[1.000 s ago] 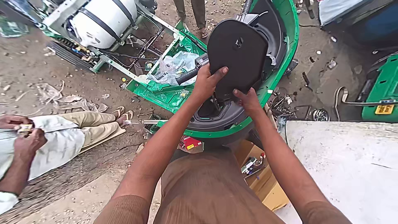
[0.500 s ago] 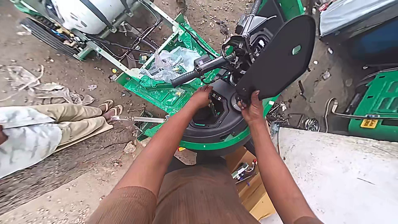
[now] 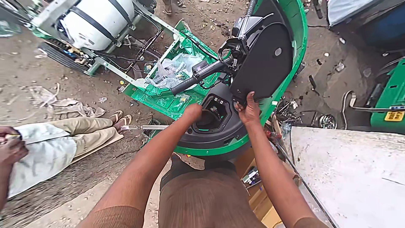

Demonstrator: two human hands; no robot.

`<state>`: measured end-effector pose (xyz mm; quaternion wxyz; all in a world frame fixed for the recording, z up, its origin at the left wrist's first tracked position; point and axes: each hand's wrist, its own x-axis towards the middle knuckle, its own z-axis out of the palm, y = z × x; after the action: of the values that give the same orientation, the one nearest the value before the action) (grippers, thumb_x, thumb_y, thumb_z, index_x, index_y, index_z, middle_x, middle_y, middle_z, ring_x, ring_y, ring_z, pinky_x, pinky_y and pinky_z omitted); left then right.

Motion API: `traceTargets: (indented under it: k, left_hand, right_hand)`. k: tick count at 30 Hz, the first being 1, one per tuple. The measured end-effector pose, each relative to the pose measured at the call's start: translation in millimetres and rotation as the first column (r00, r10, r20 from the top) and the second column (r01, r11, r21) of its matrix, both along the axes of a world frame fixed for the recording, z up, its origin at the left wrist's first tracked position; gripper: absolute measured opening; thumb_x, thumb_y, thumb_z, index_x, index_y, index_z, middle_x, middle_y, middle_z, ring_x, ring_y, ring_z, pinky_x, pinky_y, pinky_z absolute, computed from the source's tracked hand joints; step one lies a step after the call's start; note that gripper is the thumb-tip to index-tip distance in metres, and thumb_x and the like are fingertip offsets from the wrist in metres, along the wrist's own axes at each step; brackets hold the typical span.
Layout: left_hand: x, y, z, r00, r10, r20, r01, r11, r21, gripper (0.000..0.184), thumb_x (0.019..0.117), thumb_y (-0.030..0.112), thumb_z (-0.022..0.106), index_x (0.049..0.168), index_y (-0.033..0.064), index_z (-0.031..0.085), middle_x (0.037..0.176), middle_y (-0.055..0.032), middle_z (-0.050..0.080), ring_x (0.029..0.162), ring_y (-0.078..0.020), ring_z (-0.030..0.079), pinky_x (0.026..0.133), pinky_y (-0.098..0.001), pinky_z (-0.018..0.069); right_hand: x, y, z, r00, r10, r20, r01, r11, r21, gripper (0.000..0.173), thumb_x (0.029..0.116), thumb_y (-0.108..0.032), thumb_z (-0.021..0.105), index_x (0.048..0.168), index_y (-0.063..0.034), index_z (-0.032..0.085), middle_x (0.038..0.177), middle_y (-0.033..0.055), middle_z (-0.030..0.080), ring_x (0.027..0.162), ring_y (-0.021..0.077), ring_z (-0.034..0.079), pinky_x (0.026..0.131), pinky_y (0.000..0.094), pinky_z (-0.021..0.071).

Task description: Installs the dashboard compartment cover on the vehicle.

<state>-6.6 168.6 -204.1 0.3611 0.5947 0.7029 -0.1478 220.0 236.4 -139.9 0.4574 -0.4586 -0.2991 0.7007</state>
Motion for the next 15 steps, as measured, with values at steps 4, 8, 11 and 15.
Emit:
traceTargets:
  k: [4, 8, 11, 15]
  left_hand:
    - [20.2, -21.1, 10.5, 0.992, -0.124, -0.022, 0.124, 0.992, -0.026, 0.023, 0.1006, 0.019, 0.056, 0.097, 0.0005, 0.070, 0.104, -0.0234, 0.070, 0.100, -0.0447, 0.069, 0.077, -0.0647, 0.0554]
    - [47.5, -22.4, 1.1, 0.990, 0.078, 0.120, -0.061, 0.989, -0.137, 0.017, 0.0942, 0.011, 0.062, 0.099, -0.0035, 0.069, 0.109, -0.0251, 0.069, 0.105, -0.0430, 0.068, 0.083, -0.0630, 0.0567]
    - [62.8, -14.6, -14.5, 0.964, 0.188, 0.189, -0.148, 0.967, -0.207, 0.026, 0.0948, 0.019, 0.063, 0.099, -0.0062, 0.069, 0.111, -0.0267, 0.069, 0.109, -0.0424, 0.068, 0.089, -0.0631, 0.0548]
    - [62.6, -14.0, -13.1, 0.967, 0.189, 0.173, -0.148, 0.963, -0.224, 0.029, 0.0990, 0.020, 0.058, 0.105, -0.0069, 0.069, 0.118, -0.0273, 0.068, 0.113, -0.0429, 0.066, 0.090, -0.0632, 0.0547]
  right_hand:
    - [-3.6, -4.8, -4.7, 0.999, 0.040, 0.009, -0.040, 0.999, -0.002, 0.028, 0.0995, -0.052, 0.062, 0.108, -0.0247, 0.064, 0.082, -0.0053, 0.064, 0.056, 0.0036, 0.052, 0.050, 0.0192, 0.0460]
    - [-5.6, -5.6, -2.0, 0.999, 0.052, 0.012, -0.051, 0.999, -0.007, 0.027, 0.0984, -0.052, 0.064, 0.110, -0.0265, 0.063, 0.085, -0.0060, 0.065, 0.057, 0.0027, 0.053, 0.050, 0.0182, 0.0454]
    - [-6.7, -4.2, -4.8, 0.999, 0.044, 0.001, -0.044, 0.999, 0.002, 0.027, 0.0980, -0.050, 0.066, 0.109, -0.0255, 0.064, 0.084, -0.0053, 0.065, 0.056, 0.0029, 0.052, 0.049, 0.0183, 0.0452]
    - [-6.1, -7.3, -5.2, 0.998, 0.065, -0.025, -0.065, 0.998, -0.005, 0.029, 0.0943, -0.049, 0.071, 0.109, -0.0254, 0.066, 0.084, -0.0045, 0.065, 0.055, 0.0029, 0.051, 0.049, 0.0182, 0.0444]
